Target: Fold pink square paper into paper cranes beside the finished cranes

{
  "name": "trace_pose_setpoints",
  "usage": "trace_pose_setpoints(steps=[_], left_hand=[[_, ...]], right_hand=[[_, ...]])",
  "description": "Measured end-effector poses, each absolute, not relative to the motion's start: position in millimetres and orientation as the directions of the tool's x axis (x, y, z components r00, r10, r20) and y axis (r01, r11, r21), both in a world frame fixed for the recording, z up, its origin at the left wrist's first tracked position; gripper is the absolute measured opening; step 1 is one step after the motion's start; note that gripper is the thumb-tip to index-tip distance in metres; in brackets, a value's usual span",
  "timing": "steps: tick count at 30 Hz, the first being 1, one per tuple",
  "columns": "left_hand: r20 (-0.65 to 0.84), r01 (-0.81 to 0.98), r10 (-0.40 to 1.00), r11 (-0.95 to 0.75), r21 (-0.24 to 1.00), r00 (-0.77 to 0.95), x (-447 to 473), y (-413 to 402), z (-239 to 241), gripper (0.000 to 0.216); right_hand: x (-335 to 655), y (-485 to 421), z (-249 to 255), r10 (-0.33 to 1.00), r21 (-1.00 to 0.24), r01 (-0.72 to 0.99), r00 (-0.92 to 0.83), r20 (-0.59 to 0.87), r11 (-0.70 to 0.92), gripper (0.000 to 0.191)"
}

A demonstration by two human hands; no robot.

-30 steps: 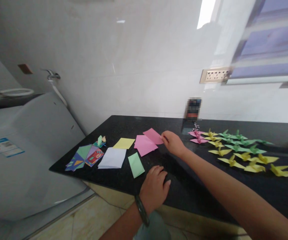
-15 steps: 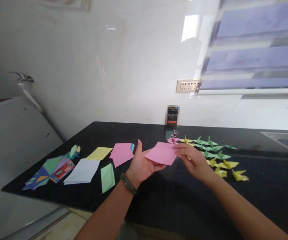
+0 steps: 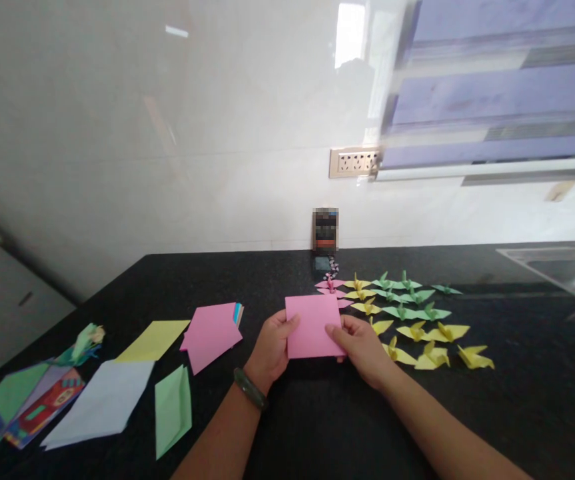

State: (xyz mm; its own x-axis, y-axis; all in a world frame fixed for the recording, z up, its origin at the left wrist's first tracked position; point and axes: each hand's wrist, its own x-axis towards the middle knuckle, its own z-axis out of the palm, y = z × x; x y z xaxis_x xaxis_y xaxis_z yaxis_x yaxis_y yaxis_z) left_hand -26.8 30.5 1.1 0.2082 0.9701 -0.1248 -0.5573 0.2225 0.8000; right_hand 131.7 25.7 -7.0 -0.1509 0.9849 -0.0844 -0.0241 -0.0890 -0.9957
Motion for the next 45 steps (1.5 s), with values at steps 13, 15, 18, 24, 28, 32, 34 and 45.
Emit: trace_pose_setpoints(steps=[13,15,18,24,28,32,34,45], left_hand=[[-0.259,-0.605,0.896,0.437,0.666,0.361,-28.5,24.0,6.5,0.027],[-0.256,-0.603,0.897,0.434,0.669,0.361,-28.9,23.2,9.5,0.027],[-0.21,-0.579,0.905,0.4,0.71,0.369,-28.3,21.1,10.9,0.027],[-0.148,-0.439,0.839,0.414,0.797,0.523,-26.4,13.8,8.1,0.039],[-0.057,-0.398,0.81,0.347,0.849,0.584,-26.3,7.3,12.9,0.055],[0.0,-0.332,0.865,0.193,0.923,0.502,-23.5,5.7,12.1,0.051],[-0.018,-0.289,0.909,0.151,0.945,0.416,-21.1,6.2,8.4,0.042],[-0.077,-0.244,0.95,0.155,0.957,0.302,-17.4,7.9,1.2,0.037]], right_hand=[[164.9,17.7,13.2,0.762,-0.603,0.466,-0.399,0.51,0.647,0.035],[166.2,15.5,19.0,0.666,-0.466,0.475,-0.534,0.521,0.746,0.035],[163.6,12.3,23.3,0.63,-0.392,0.494,-0.568,0.53,0.776,0.018],[154.4,13.8,14.5,0.779,-0.588,0.517,-0.338,0.527,0.622,0.014],[152.7,17.7,6.7,0.866,-0.708,0.508,-0.195,0.461,0.491,0.014],[152.9,18.9,3.1,0.897,-0.771,0.471,-0.121,0.425,0.429,0.016],[151.1,18.0,3.1,0.914,-0.823,0.408,-0.091,0.395,0.396,0.016],[142.6,11.3,3.8,0.993,-0.999,-0.007,-0.105,-0.049,-0.05,0.027]])
